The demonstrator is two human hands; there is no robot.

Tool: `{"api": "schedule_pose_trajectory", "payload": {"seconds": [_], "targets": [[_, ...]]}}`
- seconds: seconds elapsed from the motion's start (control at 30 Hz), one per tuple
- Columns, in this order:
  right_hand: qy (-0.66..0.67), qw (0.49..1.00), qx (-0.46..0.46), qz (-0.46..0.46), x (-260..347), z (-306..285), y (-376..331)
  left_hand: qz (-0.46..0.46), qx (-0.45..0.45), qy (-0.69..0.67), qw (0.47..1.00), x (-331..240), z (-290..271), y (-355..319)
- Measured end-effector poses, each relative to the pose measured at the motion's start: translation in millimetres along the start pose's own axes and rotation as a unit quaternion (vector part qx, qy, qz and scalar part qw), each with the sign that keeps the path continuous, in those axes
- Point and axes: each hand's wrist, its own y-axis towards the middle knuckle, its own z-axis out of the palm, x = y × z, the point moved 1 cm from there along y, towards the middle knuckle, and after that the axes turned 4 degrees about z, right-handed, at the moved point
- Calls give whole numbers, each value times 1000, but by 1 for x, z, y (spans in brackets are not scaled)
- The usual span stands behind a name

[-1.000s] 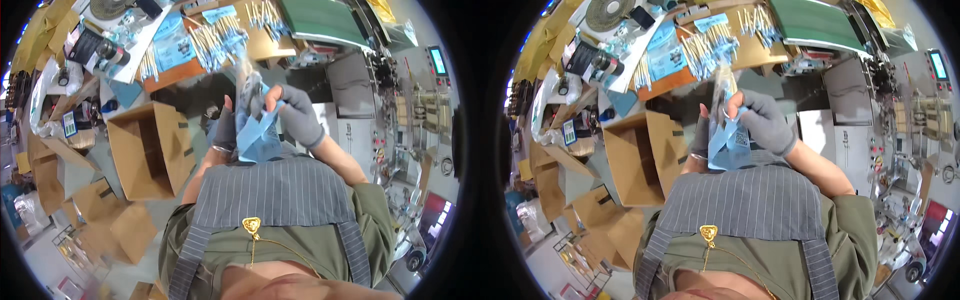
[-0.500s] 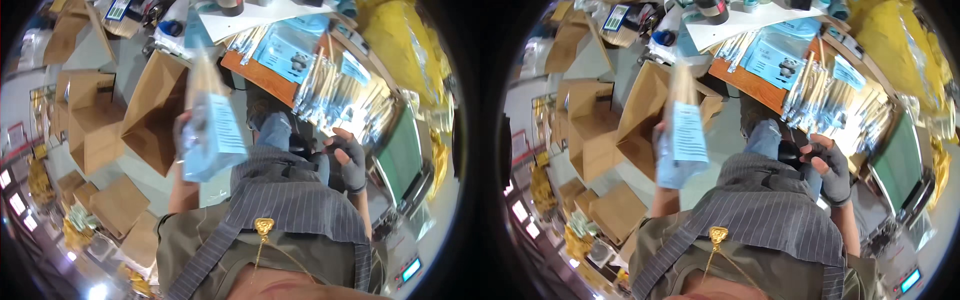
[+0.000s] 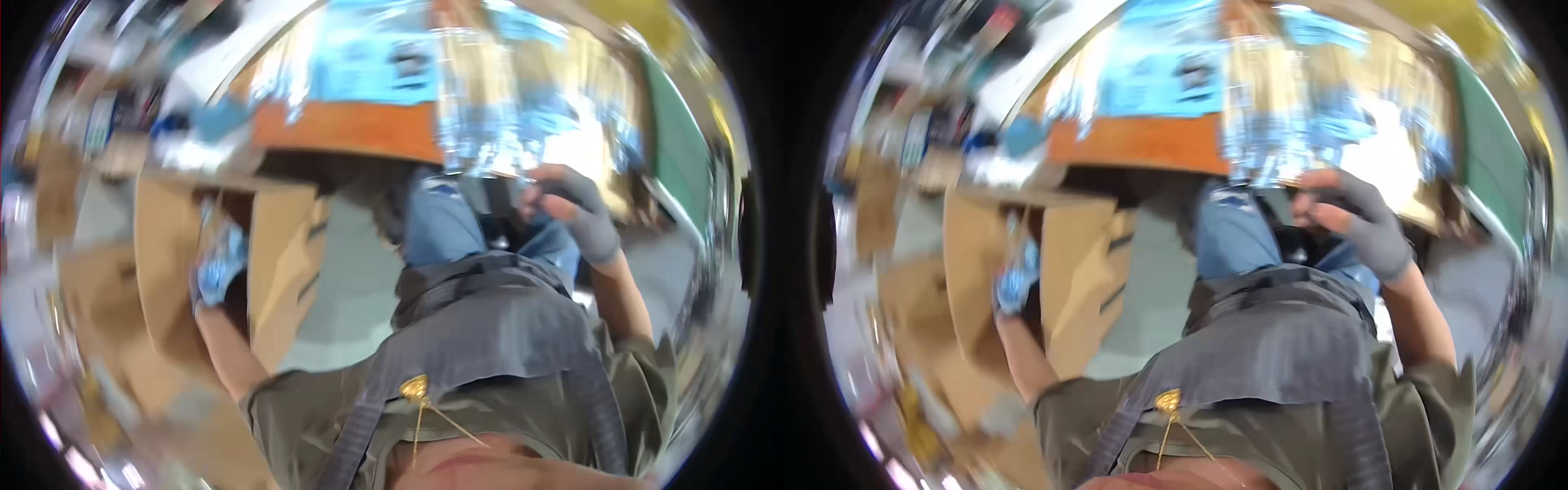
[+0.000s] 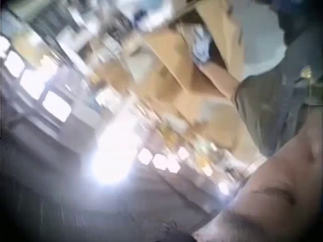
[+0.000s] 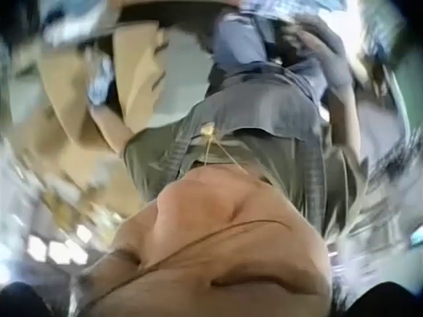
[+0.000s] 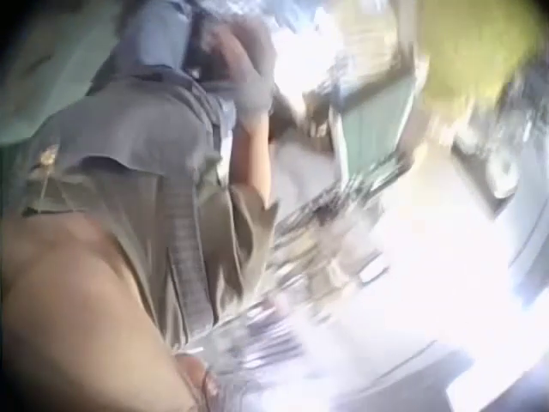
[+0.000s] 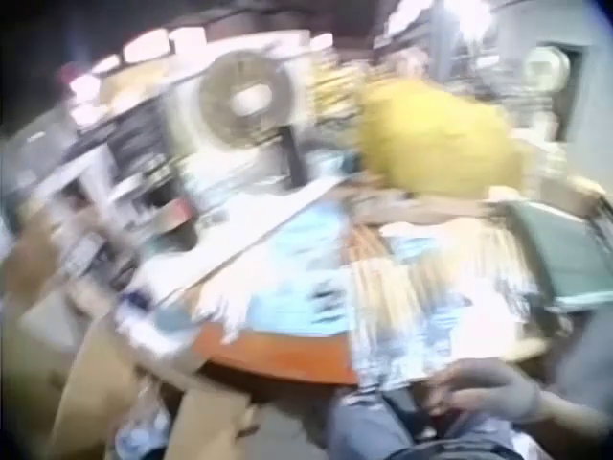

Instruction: Packaging bundles of wooden chopsticks into plastic bags and placing them into cardboard boxes.

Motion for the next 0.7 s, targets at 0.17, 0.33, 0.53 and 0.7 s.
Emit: {"api": "schedule_pose_trajectory", "payload": {"seconds": [0.17, 0.33, 0.53, 0.7], "targets": [[-71, 992, -71, -82, -20, -25, -14, -92, -456, 712, 525, -63, -50, -3], [-255, 858, -434, -102, -43, -137, 2, 441, -326, 539, 639, 6, 178, 29], [-427, 707, -562, 43, -17, -308, 93, 401, 13, 492, 773, 155, 391, 106], [-311, 758, -550, 160, -50, -407, 104, 246, 301, 542, 745, 342, 551, 233]]}}
